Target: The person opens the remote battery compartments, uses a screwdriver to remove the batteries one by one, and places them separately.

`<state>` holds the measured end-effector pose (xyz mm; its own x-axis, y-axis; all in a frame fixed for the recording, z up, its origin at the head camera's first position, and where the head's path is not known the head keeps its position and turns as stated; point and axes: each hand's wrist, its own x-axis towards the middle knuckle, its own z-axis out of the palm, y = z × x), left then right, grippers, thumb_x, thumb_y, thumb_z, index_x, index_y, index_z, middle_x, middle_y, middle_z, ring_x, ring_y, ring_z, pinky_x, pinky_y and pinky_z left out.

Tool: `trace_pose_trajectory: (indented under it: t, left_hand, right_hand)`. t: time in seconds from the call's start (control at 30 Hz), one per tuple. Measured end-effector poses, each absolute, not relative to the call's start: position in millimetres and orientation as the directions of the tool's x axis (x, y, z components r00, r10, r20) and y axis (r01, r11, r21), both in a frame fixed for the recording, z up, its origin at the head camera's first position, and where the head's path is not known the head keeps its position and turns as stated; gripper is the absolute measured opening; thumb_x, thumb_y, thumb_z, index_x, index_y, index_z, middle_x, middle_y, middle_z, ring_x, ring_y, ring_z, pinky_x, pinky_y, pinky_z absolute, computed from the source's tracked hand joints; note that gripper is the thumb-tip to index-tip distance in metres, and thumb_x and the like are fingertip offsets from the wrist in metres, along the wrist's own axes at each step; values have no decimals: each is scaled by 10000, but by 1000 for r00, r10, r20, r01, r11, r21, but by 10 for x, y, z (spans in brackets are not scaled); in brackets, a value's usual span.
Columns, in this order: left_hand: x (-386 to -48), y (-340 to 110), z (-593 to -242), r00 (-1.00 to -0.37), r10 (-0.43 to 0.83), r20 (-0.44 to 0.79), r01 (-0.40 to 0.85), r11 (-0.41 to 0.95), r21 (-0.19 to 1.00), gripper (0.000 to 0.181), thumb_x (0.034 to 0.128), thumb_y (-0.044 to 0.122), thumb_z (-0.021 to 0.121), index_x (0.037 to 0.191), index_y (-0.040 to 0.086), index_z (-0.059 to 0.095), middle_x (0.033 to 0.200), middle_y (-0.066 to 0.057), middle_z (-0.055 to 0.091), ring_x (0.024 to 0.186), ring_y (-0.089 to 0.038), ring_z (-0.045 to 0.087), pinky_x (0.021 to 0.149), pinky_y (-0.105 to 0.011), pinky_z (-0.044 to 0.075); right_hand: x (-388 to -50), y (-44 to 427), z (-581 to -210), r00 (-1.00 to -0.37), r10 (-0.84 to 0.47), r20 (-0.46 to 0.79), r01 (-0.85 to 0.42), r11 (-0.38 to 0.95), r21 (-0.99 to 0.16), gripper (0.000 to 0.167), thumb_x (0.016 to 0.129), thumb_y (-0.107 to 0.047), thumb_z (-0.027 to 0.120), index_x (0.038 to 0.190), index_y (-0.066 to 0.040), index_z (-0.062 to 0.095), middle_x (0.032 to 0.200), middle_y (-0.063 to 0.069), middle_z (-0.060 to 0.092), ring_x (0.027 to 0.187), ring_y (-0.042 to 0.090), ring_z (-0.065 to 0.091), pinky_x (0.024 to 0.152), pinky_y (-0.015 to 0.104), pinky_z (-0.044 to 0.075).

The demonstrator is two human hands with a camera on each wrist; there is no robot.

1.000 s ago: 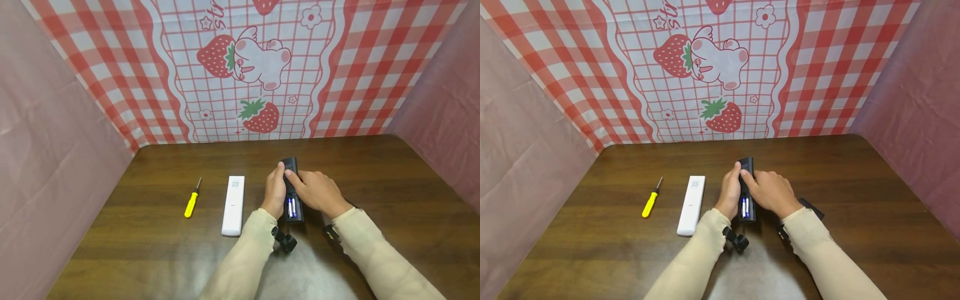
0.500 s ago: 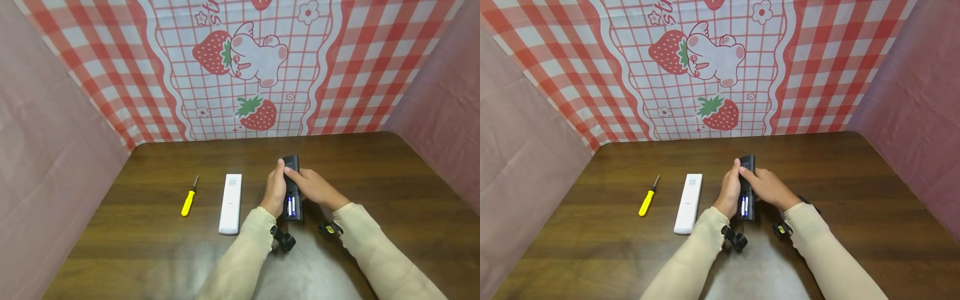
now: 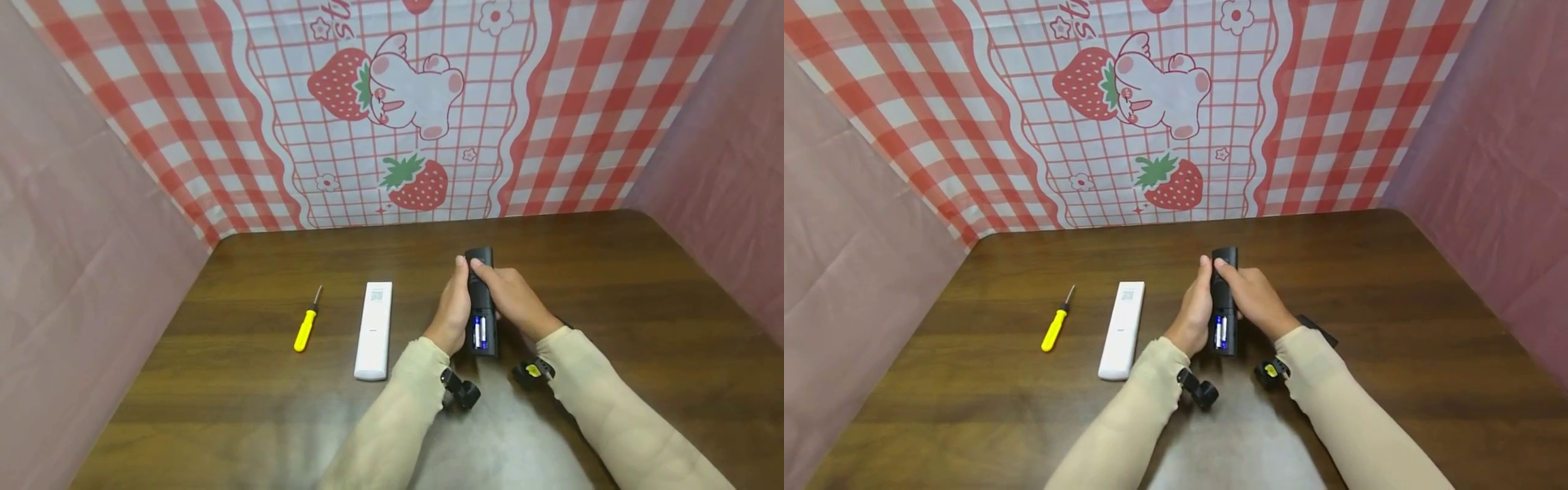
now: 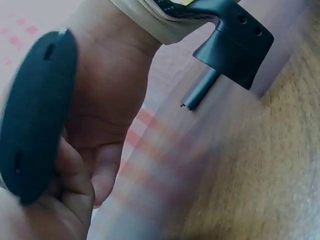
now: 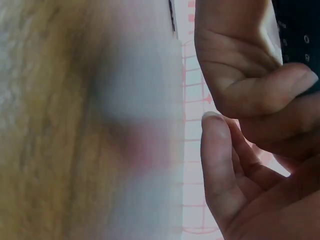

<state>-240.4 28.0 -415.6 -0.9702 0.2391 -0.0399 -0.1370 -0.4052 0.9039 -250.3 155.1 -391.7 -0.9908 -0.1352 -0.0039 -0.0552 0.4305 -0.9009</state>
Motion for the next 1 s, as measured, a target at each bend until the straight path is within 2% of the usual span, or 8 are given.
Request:
trace_pose_trajectory:
  t: [0.23,0.3,0.37,0.47,0.6,0.77,0.9,1.0]
  left_hand:
    - [-2373,281,-4168,-977,211,-42,-116,-353,929,691,1020,647,273,1572,233,316,1109,-94,593,701,-217,583,625,-343,534]
    - [-2370,288,-4167,-983,177,-40,-92,-299,950,714,1023,644,262,1581,200,306,1278,-69,569,902,-193,604,787,-361,532]
    - [-2370,293,-4163,-991,134,-28,-59,-238,969,720,1033,627,251,1575,157,319,1359,-48,532,1065,-189,564,944,-389,470]
    - [-2385,300,-4153,-998,65,16,6,-148,989,697,1051,589,249,1466,68,454,1307,-42,557,1155,-181,516,1040,-404,379]
    - [-2413,290,-4130,-998,-17,54,55,-26,998,622,1069,542,264,1207,16,566,921,-64,603,841,-202,573,803,-375,462]
    - [-2431,264,-4133,-998,-58,3,1,42,999,602,1071,527,298,1153,-6,564,641,-83,579,505,-169,521,498,-304,433]
    - [-2427,242,-4125,-997,-76,-24,-28,59,998,558,1072,494,346,1122,-7,586,610,-76,587,464,-176,536,461,-307,439]
    - [-2410,206,-4087,-994,-111,-10,-25,130,991,547,1066,490,373,1095,1,615,632,-40,616,494,-177,578,502,-315,453]
  right_hand:
    - [-2526,1597,-3927,-996,-93,-12,-27,402,-915,752,978,-668,428,1093,17,715,963,145,665,876,270,564,752,354,462]
    - [-2533,1606,-3927,-997,-81,-6,-25,379,-925,754,978,-661,437,1105,29,713,989,140,674,884,253,571,768,338,465]
    - [-2542,1616,-3928,-997,-76,1,-27,349,-937,763,984,-647,440,1127,54,705,1022,149,691,893,238,595,790,317,468]
    - [-2552,1620,-3921,-997,-77,-5,-19,301,-953,787,989,-647,426,1174,74,684,1088,176,704,912,204,637,824,279,474]
    - [-2564,1620,-3915,-997,-70,-12,-6,248,-969,811,991,-652,410,1191,92,661,1124,213,696,904,182,664,834,255,482]
    - [-2555,1619,-3926,-999,-35,-17,8,225,-974,786,1005,-622,414,1142,114,654,969,119,716,831,168,655,766,243,506]
    - [-2551,1612,-3953,-999,-24,-36,30,216,-976,771,1008,-612,421,1117,117,647,889,48,704,784,159,646,723,245,519]
    - [-2545,1605,-3963,-998,-49,-44,33,200,-979,760,1011,-607,420,1153,109,630,946,79,707,811,154,663,736,249,536]
